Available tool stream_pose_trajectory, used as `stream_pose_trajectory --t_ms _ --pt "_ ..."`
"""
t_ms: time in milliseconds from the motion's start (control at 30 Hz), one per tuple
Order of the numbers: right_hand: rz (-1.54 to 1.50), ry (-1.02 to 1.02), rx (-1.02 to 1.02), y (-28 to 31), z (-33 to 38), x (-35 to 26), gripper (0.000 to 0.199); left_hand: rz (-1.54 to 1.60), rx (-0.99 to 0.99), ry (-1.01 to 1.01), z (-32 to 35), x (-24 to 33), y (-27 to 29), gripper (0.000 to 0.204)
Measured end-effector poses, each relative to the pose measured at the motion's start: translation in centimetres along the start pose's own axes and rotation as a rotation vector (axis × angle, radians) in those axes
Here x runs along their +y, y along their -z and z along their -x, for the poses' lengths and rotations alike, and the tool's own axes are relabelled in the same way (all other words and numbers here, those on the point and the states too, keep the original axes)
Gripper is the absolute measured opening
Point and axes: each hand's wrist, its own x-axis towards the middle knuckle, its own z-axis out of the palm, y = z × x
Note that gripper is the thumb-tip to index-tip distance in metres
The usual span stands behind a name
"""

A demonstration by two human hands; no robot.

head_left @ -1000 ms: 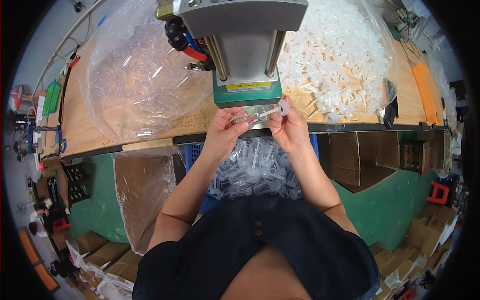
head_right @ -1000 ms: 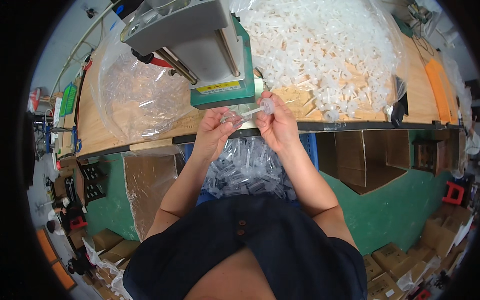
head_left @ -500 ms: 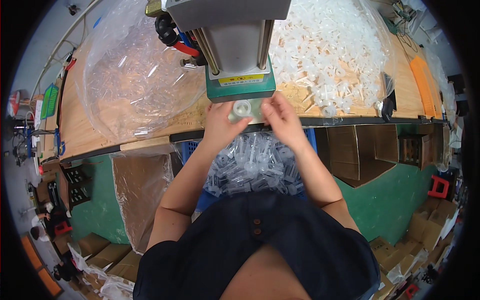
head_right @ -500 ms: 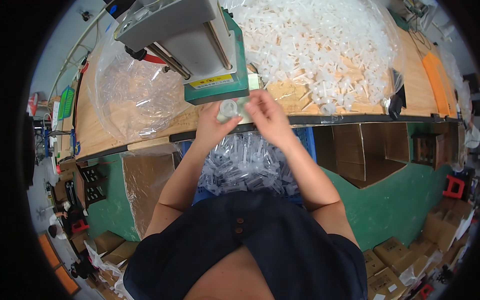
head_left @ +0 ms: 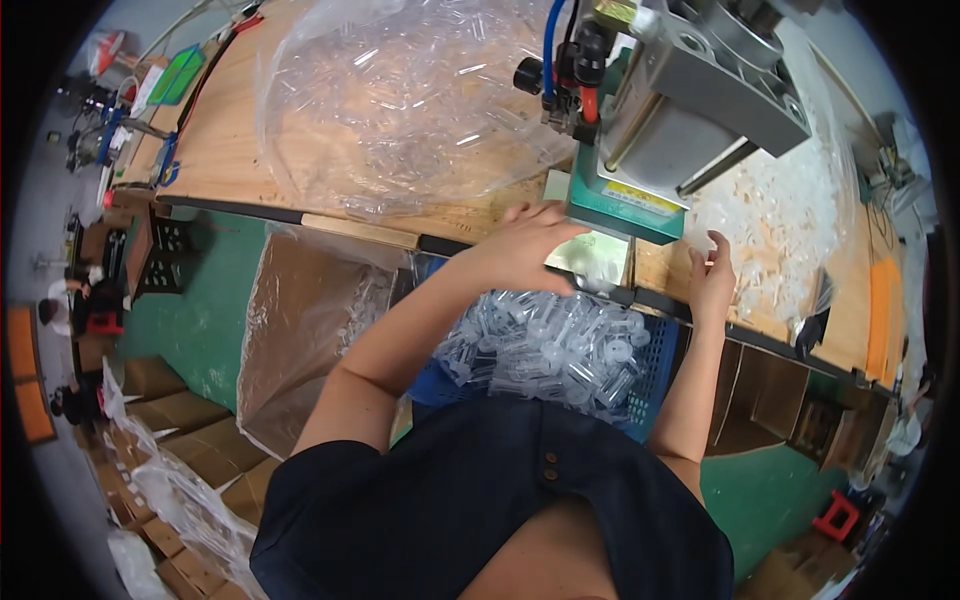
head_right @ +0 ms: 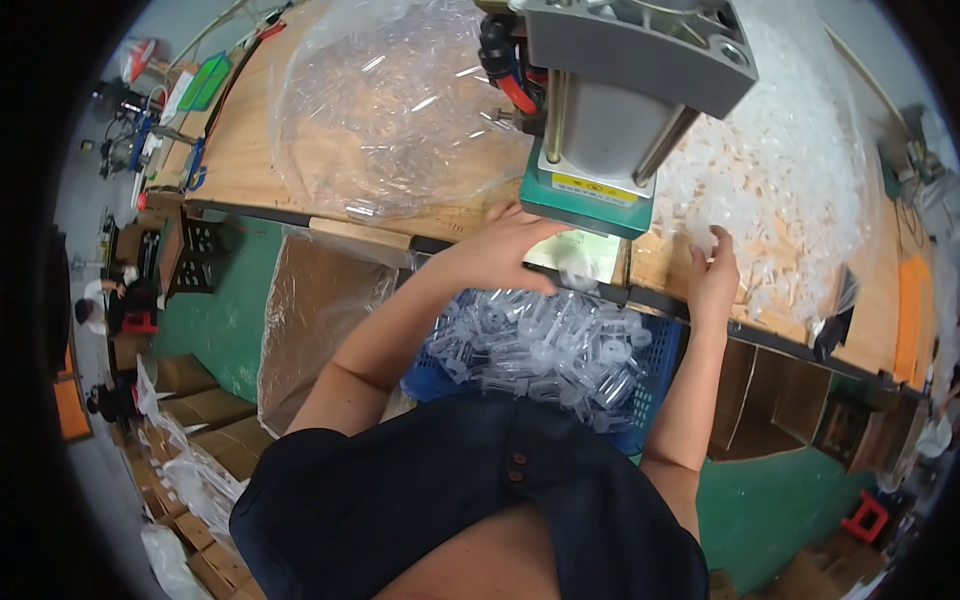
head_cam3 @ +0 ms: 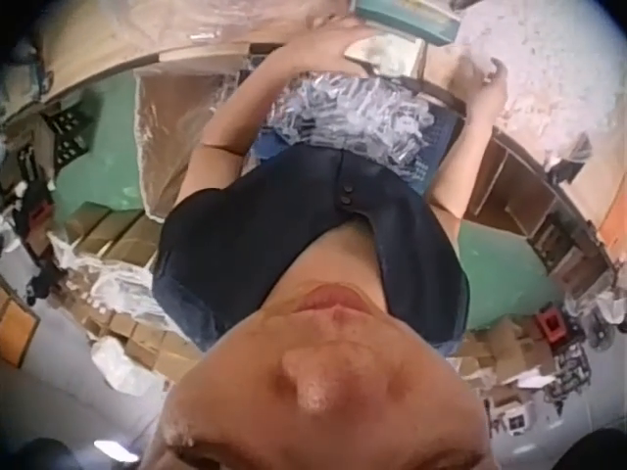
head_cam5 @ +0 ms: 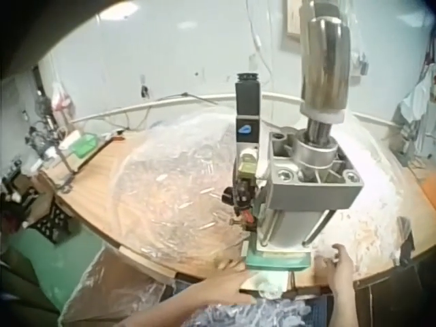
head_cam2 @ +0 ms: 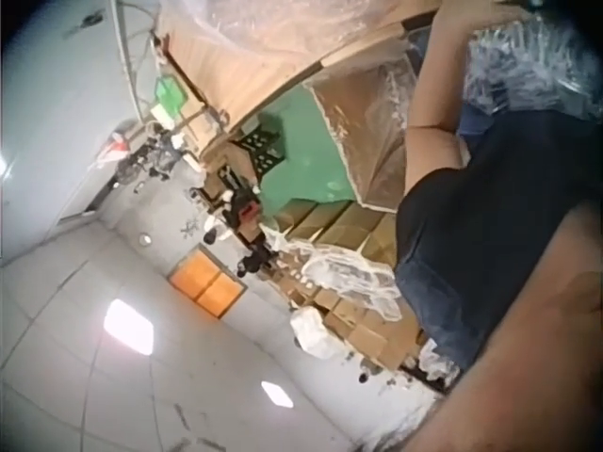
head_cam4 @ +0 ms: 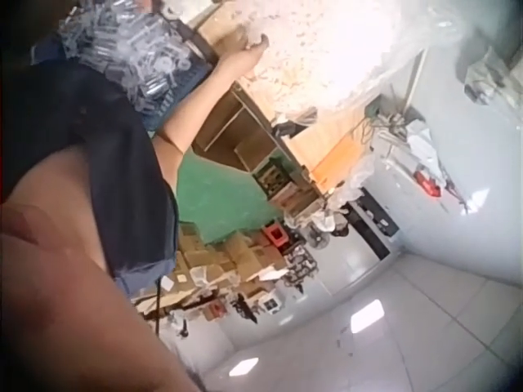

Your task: Assembling small plastic tubes and caps using a pneumatic press machine.

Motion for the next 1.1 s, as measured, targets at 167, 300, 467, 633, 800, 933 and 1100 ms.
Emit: stream_pose_trajectory --t_ms 167,300,467,633,800,933,1100 --pt "-0.213 -0.125 0.071 0.4 -1.1 1.1 0.028 -0.263 0.315 0.697 4.1 -10.4 9.1 0.055" --pt "-0.155 -0.006 -0.067 0.2 -0.1 0.7 0.022 -0.092 0.22 0.866 7.7 -16.3 8.9 0.05" --pt "-0.211 0.041 -0.042 0.4 0.7 -0.3 0.015 0.311 0.206 0.741 5.2 -13.0 5.9 0.047" --pt "-0.762 -0.183 -0.068 3.0 1.1 -0.8 0.02 0.743 0.514 0.503 3.1 -7.6 3.5 0.039" --pt "-1.556 -0.248 -0.207 4.2 2.8 -3.6 0.02 1.435 0.146 0.494 2.7 1.3 -1.3 0.044" --pt "-1.748 -0.249 -0.611 0.8 5.2 -7.3 0.017 1.559 -0.013 0.363 1.4 4.7 -3.3 0.049" --pt "-1.443 -0.201 -0.539 -0.5 5.7 -11.1 0.021 0.627 0.062 0.066 -0.2 4.3 -2.6 0.049"
